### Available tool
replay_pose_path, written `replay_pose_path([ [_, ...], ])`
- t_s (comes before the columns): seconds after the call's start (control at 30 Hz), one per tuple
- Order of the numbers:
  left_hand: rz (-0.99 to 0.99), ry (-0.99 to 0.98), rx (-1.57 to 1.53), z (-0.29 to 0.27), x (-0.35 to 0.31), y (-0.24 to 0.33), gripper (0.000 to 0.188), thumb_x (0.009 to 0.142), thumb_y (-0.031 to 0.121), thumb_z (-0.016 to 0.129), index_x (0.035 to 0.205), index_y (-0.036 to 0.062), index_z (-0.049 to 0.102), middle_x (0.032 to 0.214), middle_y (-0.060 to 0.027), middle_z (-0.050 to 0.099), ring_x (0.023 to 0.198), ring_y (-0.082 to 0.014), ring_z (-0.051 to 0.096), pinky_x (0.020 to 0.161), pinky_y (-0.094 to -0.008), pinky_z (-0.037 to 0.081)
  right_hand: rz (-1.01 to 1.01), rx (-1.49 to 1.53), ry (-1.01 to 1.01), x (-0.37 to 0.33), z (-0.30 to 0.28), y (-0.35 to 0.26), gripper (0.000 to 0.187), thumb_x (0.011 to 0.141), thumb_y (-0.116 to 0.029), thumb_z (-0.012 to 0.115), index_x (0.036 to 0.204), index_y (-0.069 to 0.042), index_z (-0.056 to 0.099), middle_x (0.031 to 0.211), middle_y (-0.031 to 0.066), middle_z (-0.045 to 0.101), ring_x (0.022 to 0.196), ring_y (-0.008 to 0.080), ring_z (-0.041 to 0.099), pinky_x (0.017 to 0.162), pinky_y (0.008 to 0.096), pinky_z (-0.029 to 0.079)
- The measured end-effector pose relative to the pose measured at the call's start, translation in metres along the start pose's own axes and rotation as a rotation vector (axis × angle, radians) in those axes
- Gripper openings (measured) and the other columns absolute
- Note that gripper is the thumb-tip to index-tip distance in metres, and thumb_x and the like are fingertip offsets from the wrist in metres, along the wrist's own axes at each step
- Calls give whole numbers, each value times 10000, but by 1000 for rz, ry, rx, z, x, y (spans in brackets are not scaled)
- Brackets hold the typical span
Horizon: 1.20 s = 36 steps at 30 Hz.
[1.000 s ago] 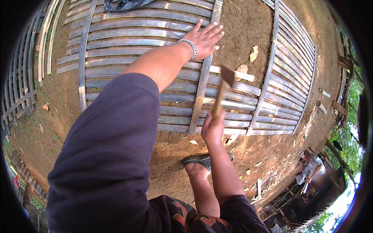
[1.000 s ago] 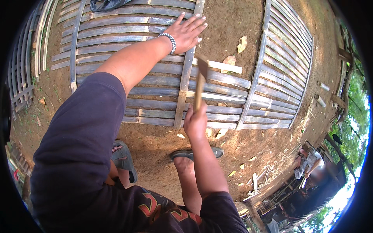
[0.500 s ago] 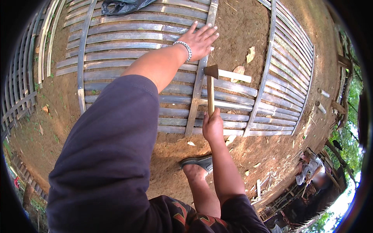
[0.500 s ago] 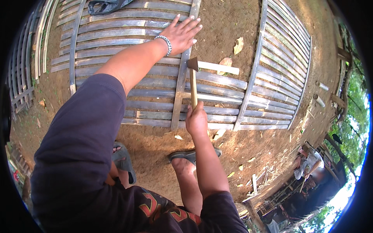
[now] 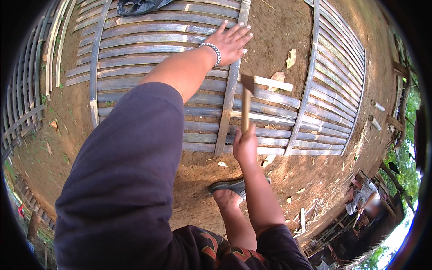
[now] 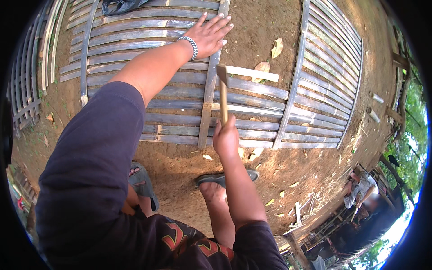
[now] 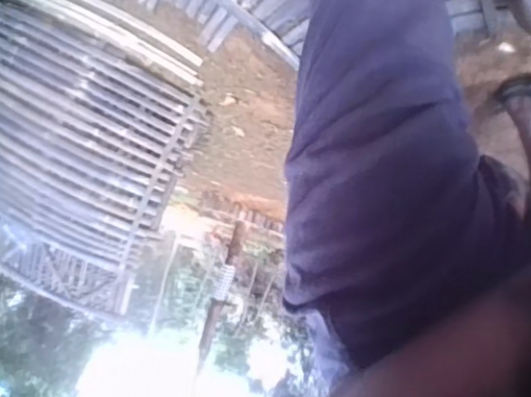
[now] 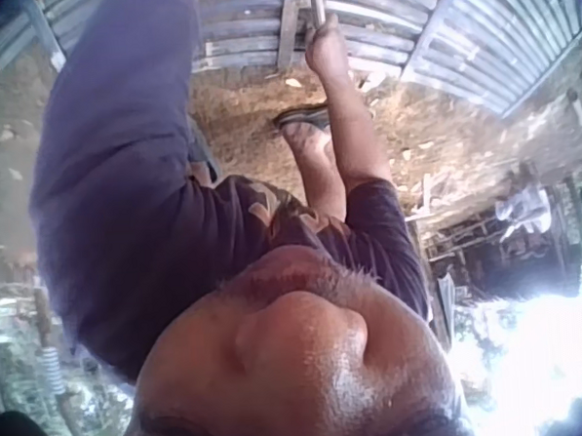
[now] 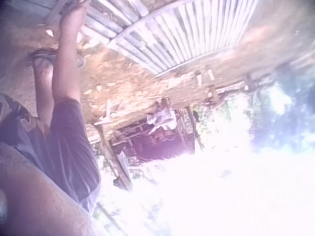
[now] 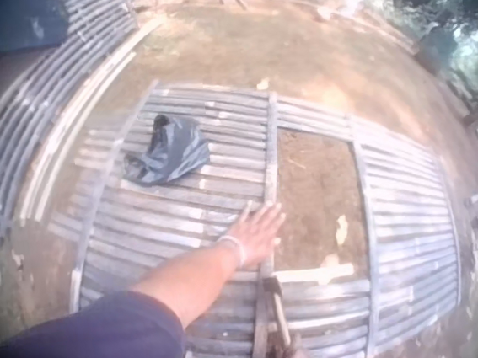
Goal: The person assembles a bamboo structure by placing thin bamboo strips onto a larger frame and securing them with a hammer. They repeatedly position the strips and strike them to fasten them in place.
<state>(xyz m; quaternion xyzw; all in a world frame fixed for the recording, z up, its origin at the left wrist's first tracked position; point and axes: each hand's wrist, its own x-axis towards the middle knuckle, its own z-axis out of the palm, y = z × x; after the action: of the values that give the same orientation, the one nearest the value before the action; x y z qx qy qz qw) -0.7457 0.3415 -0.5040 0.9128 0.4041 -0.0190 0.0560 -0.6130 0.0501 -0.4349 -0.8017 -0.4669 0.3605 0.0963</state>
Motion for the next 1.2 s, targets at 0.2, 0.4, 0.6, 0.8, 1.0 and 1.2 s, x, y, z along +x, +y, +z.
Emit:
replay_pose_path([
  [0.2, -24, -71, -17, -6, -2, -1, 613, 1104, 376, 317, 1663, 174, 168, 1746, -44, 80, 1610, -240, 61, 1297, -551, 56, -84, -102, 43, -21, -28, 29, 344, 1014, -203, 615, 1271, -3, 505, 863, 324, 679, 793, 531, 670, 697, 587, 527],
  [0.4, -95, -153, -58, -27, -1, 12, 630, 1105, 389, 307, 1666, 157, 141, 1748, -53, 78, 1610, -251, 67, 1283, -592, 57, -287, -350, 36, -80, -85, 139, 392, 953, -167, 663, 1294, -45, 514, 1046, 234, 640, 928, 457, 655, 796, 528, 539],
  [0.6, -150, -210, -236, -60, -84, -16, 712, 1093, 465, 352, 1665, 111, 121, 1740, -109, 118, 1611, -260, 85, 1291, -537, 43, -318, -510, -263, -71, -78, 150, 582, 915, -318, 725, 1380, -51, 497, 1195, 206, 583, 1147, 411, 566, 1019, 500, 460],
  [0.8, -396, -256, -260, -90, -309, -85, 745, 1049, 386, 529, 1635, 50, 215, 1703, -163, 236, 1590, -301, 185, 1287, -522, 121, -545, -488, 303, 34, -89, 55, 440, 918, -325, 716, 1309, -156, 606, 1343, 106, 572, 1273, 314, 503, 1100, 530, 343],
  [1.0, -768, -44, -328, -68, -479, -74, 718, 1028, 331, 589, 1583, -25, 305, 1648, -258, 304, 1539, -400, 277, 1260, -527, 192, -418, -943, 137, 151, -94, -16, 438, 944, -149, 602, 1377, -204, 567, 1465, 94, 524, 1423, 285, 449, 1165, 554, 335],
  [1.2, -1049, 230, -418, -15, -518, -42, 713, 1018, 303, 619, 1565, -48, 325, 1627, -282, 322, 1514, -427, 306, 1255, -482, 230, -439, -919, -198, 169, -115, -25, 431, 978, -43, 518, 1371, -211, 573, 1356, 123, 569, 1318, 324, 565, 1109, 468, 451],
])
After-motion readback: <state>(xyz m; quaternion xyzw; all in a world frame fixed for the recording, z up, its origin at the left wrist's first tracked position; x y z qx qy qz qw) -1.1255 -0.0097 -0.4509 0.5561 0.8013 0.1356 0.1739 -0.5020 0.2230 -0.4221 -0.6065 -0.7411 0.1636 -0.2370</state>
